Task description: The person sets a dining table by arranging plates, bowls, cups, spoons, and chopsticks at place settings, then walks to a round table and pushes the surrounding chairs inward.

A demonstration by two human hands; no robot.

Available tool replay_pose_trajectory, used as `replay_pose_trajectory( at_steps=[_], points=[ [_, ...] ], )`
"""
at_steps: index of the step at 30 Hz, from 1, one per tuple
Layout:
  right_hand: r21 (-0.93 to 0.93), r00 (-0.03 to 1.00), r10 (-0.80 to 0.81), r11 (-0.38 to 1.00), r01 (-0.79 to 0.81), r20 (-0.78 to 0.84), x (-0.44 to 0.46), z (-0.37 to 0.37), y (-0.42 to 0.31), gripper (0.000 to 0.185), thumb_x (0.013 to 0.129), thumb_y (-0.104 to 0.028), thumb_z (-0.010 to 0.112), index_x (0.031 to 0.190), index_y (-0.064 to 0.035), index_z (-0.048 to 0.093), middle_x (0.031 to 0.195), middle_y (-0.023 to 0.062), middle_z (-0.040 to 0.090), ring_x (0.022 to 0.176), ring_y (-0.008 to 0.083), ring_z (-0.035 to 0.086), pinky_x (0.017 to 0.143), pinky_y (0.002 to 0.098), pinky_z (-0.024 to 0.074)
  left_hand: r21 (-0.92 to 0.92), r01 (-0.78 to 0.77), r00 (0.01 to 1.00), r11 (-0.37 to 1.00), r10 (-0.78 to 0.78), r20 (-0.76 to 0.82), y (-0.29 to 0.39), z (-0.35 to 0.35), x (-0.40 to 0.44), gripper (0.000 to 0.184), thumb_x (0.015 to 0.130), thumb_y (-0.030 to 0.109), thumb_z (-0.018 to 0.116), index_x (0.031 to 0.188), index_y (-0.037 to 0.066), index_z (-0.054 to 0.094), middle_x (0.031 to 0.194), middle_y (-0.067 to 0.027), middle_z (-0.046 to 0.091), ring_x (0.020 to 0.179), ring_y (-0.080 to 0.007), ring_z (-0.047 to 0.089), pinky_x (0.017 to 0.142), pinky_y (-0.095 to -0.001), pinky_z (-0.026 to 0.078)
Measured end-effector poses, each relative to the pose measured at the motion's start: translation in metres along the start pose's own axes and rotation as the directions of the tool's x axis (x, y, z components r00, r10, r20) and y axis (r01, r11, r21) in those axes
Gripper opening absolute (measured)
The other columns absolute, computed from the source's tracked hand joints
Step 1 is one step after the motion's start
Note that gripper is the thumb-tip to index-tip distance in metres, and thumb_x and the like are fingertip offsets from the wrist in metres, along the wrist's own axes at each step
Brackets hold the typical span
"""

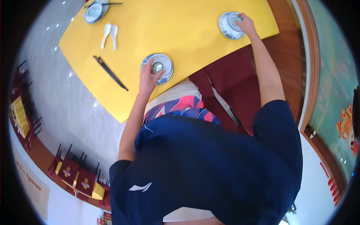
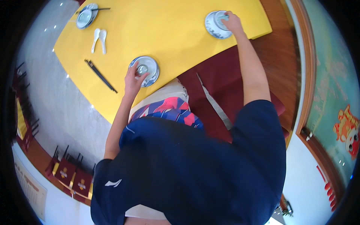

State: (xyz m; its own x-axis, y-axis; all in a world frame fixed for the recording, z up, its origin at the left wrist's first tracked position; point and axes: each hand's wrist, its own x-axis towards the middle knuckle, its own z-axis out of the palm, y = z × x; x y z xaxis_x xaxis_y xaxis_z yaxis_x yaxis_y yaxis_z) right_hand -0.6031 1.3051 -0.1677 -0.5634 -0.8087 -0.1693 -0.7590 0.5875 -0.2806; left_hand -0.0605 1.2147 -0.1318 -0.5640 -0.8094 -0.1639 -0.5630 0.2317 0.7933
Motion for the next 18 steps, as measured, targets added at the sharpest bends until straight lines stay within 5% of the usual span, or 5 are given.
replay_pose_trajectory(
  at_steps=[6,9,12,18],
  points=[
    [-0.013,0.999,-0.035,0.999,0.036,0.023,0.0,0.005,-0.003,0.05,0.079,-0.034,0.071,0.12,-0.0083,0.059,0.111,0.0171,0.066,0.103,0.0319,0.063,0.09,0.0396,0.0489,0.068,-0.072,0.995,0.995,0.068,0.068,-0.005,0.002,0.005,0.054,0.075,0.024,0.08,0.118,0.002,0.057,0.096,-0.0148,0.057,0.08,-0.0273,0.058,0.072,-0.0367,0.05],
    [-0.025,0.978,-0.099,0.995,0.096,-0.184,-0.006,0.0,-0.014,0.046,0.081,-0.03,0.069,0.117,-0.0035,0.059,0.111,0.0199,0.063,0.105,0.0351,0.06,0.091,0.0417,0.0475,0.03,-0.104,0.993,0.994,0.102,0.065,-0.013,0.004,0.004,0.049,0.077,0.022,0.078,0.116,0.003,0.056,0.103,-0.018,0.057,0.097,-0.0365,0.057,0.083,-0.0415,0.048],
    [0.042,0.89,-0.164,0.979,0.2,-0.426,-0.021,-0.015,-0.05,0.035,0.083,-0.021,0.065,0.112,-0.0016,0.06,0.106,0.0194,0.062,0.102,0.0363,0.058,0.09,0.0445,0.0458,0.007,-0.118,0.993,0.993,0.118,0.028,-0.015,0.006,0.004,0.048,0.077,0.022,0.077,0.115,0.003,0.055,0.104,-0.0175,0.056,0.098,-0.0364,0.057,0.084,-0.0413,0.048],
    [0.098,0.795,-0.243,0.931,0.353,-0.556,-0.04,0.001,-0.185,0.029,0.081,-0.015,0.065,0.107,-0.0035,0.061,0.105,0.014,0.061,0.104,0.0325,0.055,0.092,0.0418,0.0429,0.014,-0.14,0.99,0.99,0.14,-0.015,-0.012,0.007,0.003,0.052,0.078,0.023,0.077,0.12,0.003,0.053,0.109,-0.0154,0.056,0.093,-0.0308,0.058,0.08,-0.0374,0.05]
  ],
)
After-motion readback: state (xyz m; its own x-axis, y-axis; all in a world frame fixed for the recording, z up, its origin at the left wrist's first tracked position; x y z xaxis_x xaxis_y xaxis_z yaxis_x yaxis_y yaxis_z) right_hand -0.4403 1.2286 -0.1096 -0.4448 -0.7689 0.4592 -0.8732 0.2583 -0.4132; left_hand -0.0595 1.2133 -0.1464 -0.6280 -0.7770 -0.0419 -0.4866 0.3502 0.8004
